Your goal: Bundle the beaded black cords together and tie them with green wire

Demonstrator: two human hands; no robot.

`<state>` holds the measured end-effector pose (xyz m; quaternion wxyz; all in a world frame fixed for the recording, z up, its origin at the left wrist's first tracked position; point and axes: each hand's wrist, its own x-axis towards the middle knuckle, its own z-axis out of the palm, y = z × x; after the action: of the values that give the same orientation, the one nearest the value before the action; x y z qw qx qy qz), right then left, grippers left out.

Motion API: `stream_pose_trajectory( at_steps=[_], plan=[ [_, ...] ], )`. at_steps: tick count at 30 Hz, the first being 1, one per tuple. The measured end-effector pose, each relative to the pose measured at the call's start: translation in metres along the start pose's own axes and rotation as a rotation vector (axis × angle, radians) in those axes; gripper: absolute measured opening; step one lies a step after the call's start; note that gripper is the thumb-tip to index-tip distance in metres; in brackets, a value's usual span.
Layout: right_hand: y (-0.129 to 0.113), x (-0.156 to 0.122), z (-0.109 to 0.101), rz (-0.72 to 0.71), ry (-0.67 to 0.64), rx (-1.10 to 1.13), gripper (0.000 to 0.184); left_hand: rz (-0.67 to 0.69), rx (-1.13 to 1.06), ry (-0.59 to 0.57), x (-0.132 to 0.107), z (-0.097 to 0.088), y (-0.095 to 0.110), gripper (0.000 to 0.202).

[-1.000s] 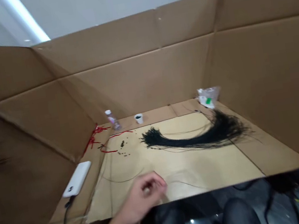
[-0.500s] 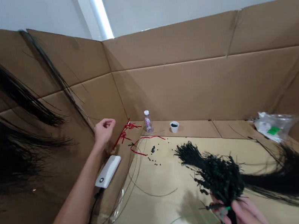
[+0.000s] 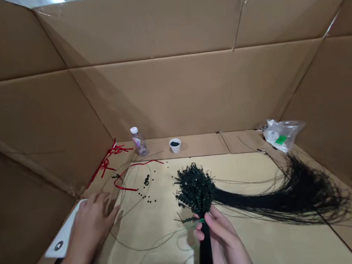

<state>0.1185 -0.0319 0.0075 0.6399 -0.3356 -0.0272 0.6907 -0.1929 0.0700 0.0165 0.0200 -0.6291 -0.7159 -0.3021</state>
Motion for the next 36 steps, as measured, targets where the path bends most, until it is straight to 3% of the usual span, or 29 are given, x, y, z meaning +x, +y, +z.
stream_pose_trajectory(
  at_steps=[2, 5, 7, 11, 13, 18, 22, 31, 36],
  plan=[
    [0.001, 0.001, 0.004, -0.003, 0.017, 0.001, 0.036, 0.038, -0.116, -0.011, -0.037, 0.005, 0.023, 0.025],
    [0.000, -0.002, 0.004, 0.002, 0.007, -0.021, 0.035, -0.052, -0.532, -0.242, -0.074, 0.000, 0.067, 0.025],
    [-0.001, -0.006, 0.001, 0.002, -0.024, -0.060, 0.032, -0.135, -0.682, -0.351, -0.084, -0.006, 0.092, 0.027],
    [0.000, -0.012, -0.009, -0.035, -0.031, -0.104, 0.030, -0.146, -0.766, -0.318, -0.089, -0.016, 0.124, 0.023],
    [0.003, -0.013, -0.013, -0.045, -0.019, -0.096, 0.031, -0.112, -0.806, -0.364, -0.093, -0.018, 0.133, 0.021],
    [0.007, -0.012, -0.019, -0.055, -0.017, -0.107, 0.026, -0.102, -0.884, -0.455, -0.106, -0.015, 0.142, 0.020],
    [0.008, -0.012, -0.021, -0.047, -0.002, -0.121, 0.024, -0.188, -0.975, -0.523, -0.113, -0.009, 0.141, 0.025],
    [0.017, -0.013, -0.024, -0.045, 0.107, -0.162, 0.033, -0.266, -1.172, -0.619, -0.116, -0.003, 0.140, 0.032],
    [0.018, -0.012, -0.021, -0.021, 0.075, -0.169, 0.030, -0.307, -1.329, -0.693, -0.116, 0.002, 0.141, 0.029]
  ],
)
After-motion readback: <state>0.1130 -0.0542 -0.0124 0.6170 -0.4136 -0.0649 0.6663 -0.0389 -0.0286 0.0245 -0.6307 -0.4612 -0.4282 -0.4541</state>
